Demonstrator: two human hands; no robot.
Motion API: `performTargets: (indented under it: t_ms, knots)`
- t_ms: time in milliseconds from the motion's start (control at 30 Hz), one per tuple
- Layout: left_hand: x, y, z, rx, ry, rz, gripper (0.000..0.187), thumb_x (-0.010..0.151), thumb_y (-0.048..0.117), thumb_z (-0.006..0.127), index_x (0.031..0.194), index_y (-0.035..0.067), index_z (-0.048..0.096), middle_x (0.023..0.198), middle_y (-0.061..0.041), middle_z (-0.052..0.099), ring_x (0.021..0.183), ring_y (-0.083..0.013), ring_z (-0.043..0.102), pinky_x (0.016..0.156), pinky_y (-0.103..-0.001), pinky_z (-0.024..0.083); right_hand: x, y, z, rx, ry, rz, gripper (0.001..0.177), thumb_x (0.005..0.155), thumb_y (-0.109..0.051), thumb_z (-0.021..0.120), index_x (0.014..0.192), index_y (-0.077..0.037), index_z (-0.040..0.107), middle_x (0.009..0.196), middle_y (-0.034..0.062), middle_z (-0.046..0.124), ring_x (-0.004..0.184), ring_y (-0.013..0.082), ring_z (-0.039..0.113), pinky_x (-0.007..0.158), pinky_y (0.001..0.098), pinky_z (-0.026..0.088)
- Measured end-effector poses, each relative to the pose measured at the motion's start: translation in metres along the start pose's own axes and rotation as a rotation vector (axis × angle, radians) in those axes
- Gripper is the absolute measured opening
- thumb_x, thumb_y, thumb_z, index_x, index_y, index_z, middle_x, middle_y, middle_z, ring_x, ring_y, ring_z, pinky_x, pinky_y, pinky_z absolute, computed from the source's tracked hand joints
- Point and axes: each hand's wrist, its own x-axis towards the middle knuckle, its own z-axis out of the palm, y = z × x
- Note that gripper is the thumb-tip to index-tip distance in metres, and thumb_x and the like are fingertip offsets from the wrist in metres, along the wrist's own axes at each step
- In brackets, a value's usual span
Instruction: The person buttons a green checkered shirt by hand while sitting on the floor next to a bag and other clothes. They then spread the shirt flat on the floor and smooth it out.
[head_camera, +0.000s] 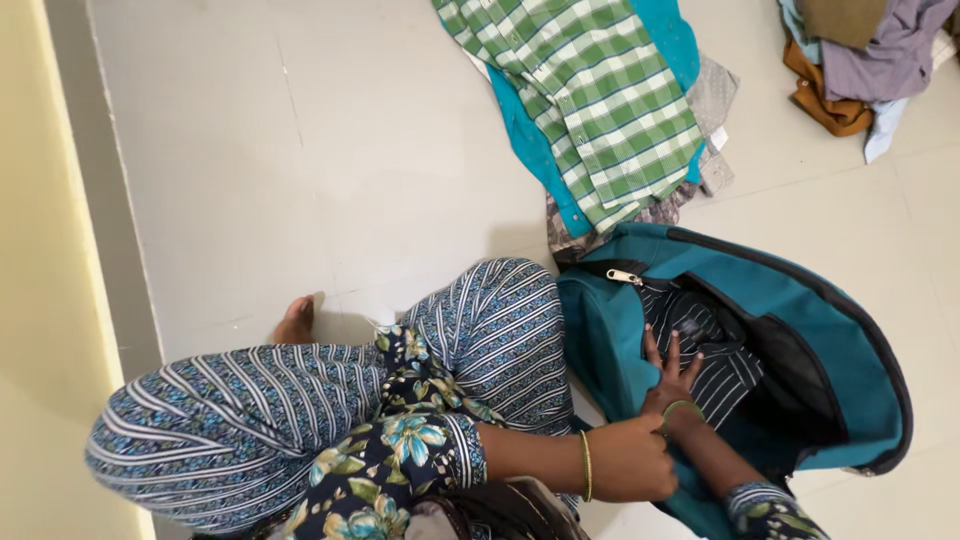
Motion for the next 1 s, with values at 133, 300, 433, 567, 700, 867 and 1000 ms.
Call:
performTargets:
  t_ms: [133,300,433,567,700,867,1000]
  knots:
    - [-0.011,0.009,-0.046,0.085,0.056,-0.031,0.008,0.087,0.019,0.063,0.083,0.014,0.069,0.082,-0.003,0.069,0.091,-0.0224,0.068,0.109,-0.048,0.045,-0.014,-0.010,-0.019,-0.304,-0.111,0.115,0.040,0.090,-0.033,0.065,0.127,-0.020,0.075,0.179,0.0057,-0.019,0.161,0.0445,-0.021,0.116,0.0778,0.000]
    - [-0.023,0.005,-0.088,0.057,0.153,-0.112,0.017,0.088,0.016,0.063,0.104,0.013,0.070,0.112,-0.005,0.068,0.116,-0.0215,0.066,0.121,-0.060,0.036,0.044,0.011,0.028,-0.275,0.358,-0.024,0.079,0.088,-0.049,0.060,0.157,-0.020,0.036,0.170,0.0131,0.001,0.156,0.0470,-0.016,0.109,0.0856,0.001]
    - [-0.044,-0.018,-0.119,0.042,0.249,-0.244,0.024,0.090,0.014,0.064,0.113,0.012,0.070,0.132,-0.009,0.065,0.123,-0.0222,0.063,0.124,-0.063,0.031,0.088,0.007,0.058,-0.361,0.445,-0.021,0.076,0.090,-0.052,0.055,0.156,-0.021,0.036,0.167,0.0132,0.012,0.153,0.0455,-0.002,0.109,0.0810,0.007]
    - [-0.075,-0.056,-0.150,-0.043,0.361,-0.416,0.021,0.092,0.013,0.066,0.113,0.010,0.070,0.133,-0.011,0.064,0.121,-0.0275,0.062,0.118,-0.063,0.029,0.100,0.008,0.056,-0.287,0.421,-0.041,0.073,0.090,-0.054,0.054,0.153,-0.021,0.040,0.162,0.0142,0.023,0.149,0.0437,0.011,0.109,0.0746,0.016]
    - [-0.102,-0.083,-0.164,-0.091,0.419,-0.598,0.016,0.095,0.014,0.067,0.110,0.012,0.072,0.129,-0.007,0.067,0.122,-0.0252,0.064,0.117,-0.062,0.031,0.093,0.015,0.056,-0.182,0.380,-0.017,0.070,0.090,-0.055,0.052,0.150,-0.021,0.044,0.156,0.0152,0.033,0.144,0.0419,0.025,0.109,0.0683,0.024]
    - [-0.147,-0.123,-0.186,-0.085,0.496,-0.817,0.016,0.094,0.017,0.068,0.108,0.013,0.073,0.124,-0.006,0.072,0.118,-0.0259,0.065,0.112,-0.057,0.035,0.081,0.030,0.035,0.066,0.290,0.023,0.068,0.089,-0.057,0.050,0.147,-0.021,0.048,0.150,0.0164,0.046,0.138,0.0397,0.042,0.109,0.0603,0.034]
    - [-0.181,-0.147,-0.211,-0.053,0.700,-0.916,0.015,0.092,0.011,0.067,0.105,0.009,0.074,0.119,-0.010,0.074,0.114,-0.0304,0.067,0.106,-0.050,0.043,0.033,0.024,-0.050,0.097,0.129,0.189,0.056,0.094,-0.053,0.051,0.138,-0.020,0.056,0.135,0.0165,0.060,0.125,0.0380,0.058,0.105,0.0536,0.045]
